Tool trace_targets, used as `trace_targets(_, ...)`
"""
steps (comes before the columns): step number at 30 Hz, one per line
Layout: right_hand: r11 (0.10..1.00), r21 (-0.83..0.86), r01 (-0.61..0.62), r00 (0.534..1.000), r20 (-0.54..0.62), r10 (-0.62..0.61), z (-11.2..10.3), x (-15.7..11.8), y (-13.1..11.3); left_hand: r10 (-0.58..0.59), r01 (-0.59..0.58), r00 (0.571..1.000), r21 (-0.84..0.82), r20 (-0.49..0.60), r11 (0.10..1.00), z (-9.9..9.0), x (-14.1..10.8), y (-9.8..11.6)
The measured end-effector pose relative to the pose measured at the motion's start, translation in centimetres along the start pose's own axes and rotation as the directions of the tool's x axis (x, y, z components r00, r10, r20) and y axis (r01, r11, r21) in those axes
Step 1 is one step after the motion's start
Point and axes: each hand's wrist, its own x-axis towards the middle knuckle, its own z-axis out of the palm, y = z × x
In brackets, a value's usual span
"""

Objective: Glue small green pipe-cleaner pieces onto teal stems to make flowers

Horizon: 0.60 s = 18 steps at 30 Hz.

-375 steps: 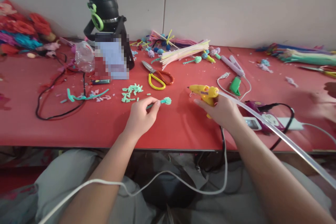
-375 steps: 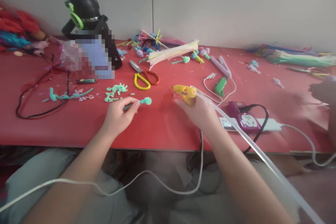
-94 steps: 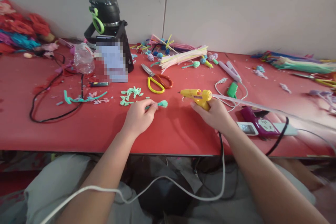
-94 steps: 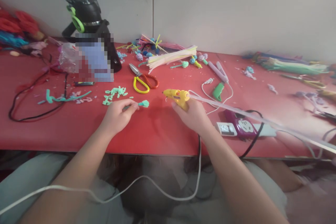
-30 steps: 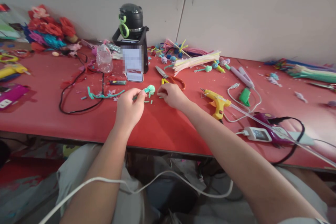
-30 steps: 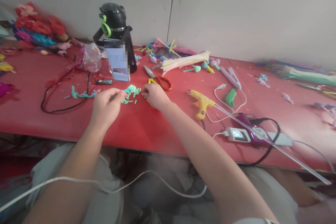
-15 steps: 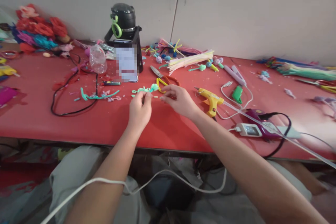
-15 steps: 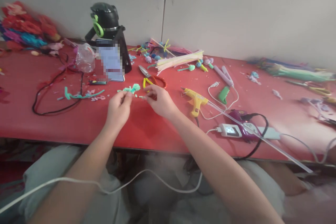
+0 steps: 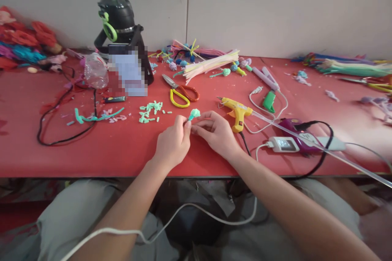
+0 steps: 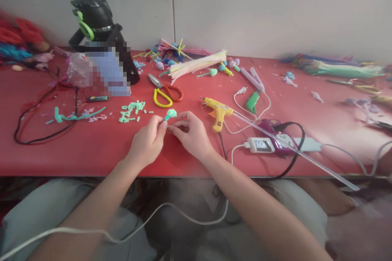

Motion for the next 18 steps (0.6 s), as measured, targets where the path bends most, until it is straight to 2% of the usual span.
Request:
trace_targets(6, 0.999, -0.036, 0.033, 0.999, -0.014, -0.034, 0.1, -0.2, -0.1, -0.027, 0.027, 1.0, -0.05, 0.012, 0.998, -0.1, 0.1, 0.0)
trace_targets(12, 0.951, -0.246, 0.185, 0.981, 0.095, -0.166, 0.2, -0.5, -0.8, 0.004, 0.009, 0.999, -0.306, 0.04, 0.952, 0.1, 0.2, -0.9)
trace_targets(18, 0.937, -0.221, 0.269, 0.956, 0.177, -0.233, 0.0, -0.7, -0.9, 0.078, -0.008, 0.991, -0.543, 0.105, 0.84, 0.1, 0.2, -1.5)
